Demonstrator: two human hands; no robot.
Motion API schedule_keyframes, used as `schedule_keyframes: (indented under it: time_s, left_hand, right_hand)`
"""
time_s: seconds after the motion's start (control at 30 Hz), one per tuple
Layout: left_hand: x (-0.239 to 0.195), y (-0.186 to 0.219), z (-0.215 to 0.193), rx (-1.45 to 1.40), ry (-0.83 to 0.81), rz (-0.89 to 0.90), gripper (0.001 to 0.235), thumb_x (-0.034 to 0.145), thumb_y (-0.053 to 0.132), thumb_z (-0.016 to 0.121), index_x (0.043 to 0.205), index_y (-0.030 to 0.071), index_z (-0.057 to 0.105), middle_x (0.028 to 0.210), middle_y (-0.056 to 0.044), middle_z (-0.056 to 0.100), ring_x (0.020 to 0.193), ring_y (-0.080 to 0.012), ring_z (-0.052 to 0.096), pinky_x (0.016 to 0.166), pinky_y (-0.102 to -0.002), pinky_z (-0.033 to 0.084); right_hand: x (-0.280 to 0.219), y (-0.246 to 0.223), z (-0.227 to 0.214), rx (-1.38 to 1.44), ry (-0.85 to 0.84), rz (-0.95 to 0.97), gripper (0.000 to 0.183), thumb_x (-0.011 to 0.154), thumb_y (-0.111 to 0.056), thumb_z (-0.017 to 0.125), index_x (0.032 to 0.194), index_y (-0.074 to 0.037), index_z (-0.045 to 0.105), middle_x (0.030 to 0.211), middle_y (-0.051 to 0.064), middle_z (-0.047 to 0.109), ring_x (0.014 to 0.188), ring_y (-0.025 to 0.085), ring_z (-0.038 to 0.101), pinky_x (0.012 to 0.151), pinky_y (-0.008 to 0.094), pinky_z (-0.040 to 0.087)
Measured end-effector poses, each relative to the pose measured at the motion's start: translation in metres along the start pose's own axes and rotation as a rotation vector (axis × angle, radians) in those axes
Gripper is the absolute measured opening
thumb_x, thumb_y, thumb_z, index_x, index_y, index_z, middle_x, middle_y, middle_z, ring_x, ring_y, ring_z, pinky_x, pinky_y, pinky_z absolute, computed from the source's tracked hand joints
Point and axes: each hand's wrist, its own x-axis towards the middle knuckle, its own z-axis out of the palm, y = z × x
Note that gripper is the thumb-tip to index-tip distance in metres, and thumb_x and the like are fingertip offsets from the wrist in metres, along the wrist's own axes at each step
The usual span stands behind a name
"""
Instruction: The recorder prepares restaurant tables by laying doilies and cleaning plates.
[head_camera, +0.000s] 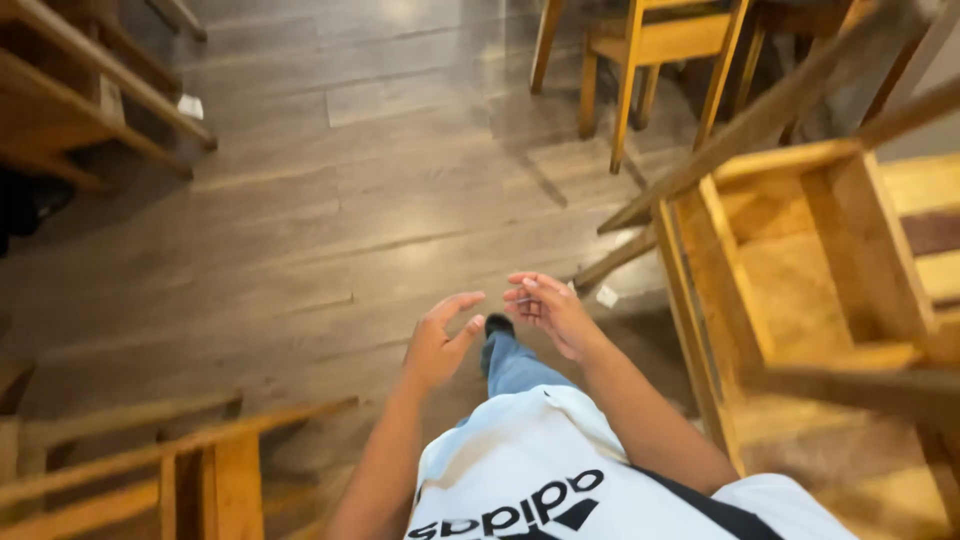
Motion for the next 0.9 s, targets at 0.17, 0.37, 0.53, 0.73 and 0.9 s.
schedule_keyframes:
  time_s: [0.17, 0.37, 0.53, 0.73, 0.9]
  left_hand:
    - [0.122, 0.009, 0.001, -0.004, -0.071, 0.001, 0.037, 0.094, 0.027, 0.068, 0.126, 0.008, 0.069, 0.122, -0.013, 0.073, 0.115, -0.0267, 0.069, 0.099, -0.038, 0.052]
    - [0.227, 0.019, 0.001, 0.068, -0.059, 0.132, 0.038, 0.095, 0.025, 0.068, 0.129, 0.008, 0.068, 0.124, -0.013, 0.072, 0.117, -0.0267, 0.068, 0.101, -0.039, 0.052]
    - [0.303, 0.019, -0.018, 0.081, -0.199, -0.085, 0.041, 0.091, 0.027, 0.068, 0.128, 0.012, 0.067, 0.126, -0.01, 0.071, 0.112, -0.0242, 0.068, 0.076, -0.039, 0.058]
    - [0.386, -0.032, -0.041, 0.122, -0.198, -0.127, 0.041, 0.091, 0.028, 0.069, 0.129, 0.012, 0.067, 0.12, -0.012, 0.073, 0.108, -0.0243, 0.071, 0.085, -0.039, 0.057]
    - [0.475, -0.123, -0.055, 0.1, -0.347, 0.018, 0.038, 0.094, 0.026, 0.07, 0.127, 0.01, 0.067, 0.12, -0.013, 0.072, 0.107, -0.0268, 0.07, 0.087, -0.039, 0.057]
  right_hand:
    - [0.089, -0.073, -0.034, -0.032, 0.054, 0.017, 0.037, 0.103, -0.032, 0.053, 0.13, -0.008, 0.061, 0.11, 0.007, 0.072, 0.099, 0.017, 0.068, 0.087, 0.033, 0.053]
    - [0.157, -0.157, -0.04, -0.026, -0.088, -0.083, 0.036, 0.104, -0.032, 0.056, 0.13, -0.007, 0.06, 0.114, 0.006, 0.07, 0.105, 0.017, 0.068, 0.094, 0.033, 0.054]
    - [0.193, -0.188, -0.052, -0.031, 0.0, -0.094, 0.035, 0.103, -0.03, 0.054, 0.129, -0.008, 0.06, 0.112, 0.006, 0.07, 0.104, 0.016, 0.068, 0.092, 0.032, 0.053]
    - [0.254, -0.212, -0.068, 0.003, 0.107, -0.028, 0.035, 0.103, -0.032, 0.052, 0.129, -0.009, 0.06, 0.111, 0.005, 0.071, 0.101, 0.015, 0.067, 0.089, 0.031, 0.052]
    - [0.348, -0.246, -0.068, 0.031, 0.135, -0.058, 0.036, 0.103, -0.034, 0.053, 0.128, -0.009, 0.061, 0.111, 0.005, 0.071, 0.1, 0.016, 0.068, 0.089, 0.032, 0.053]
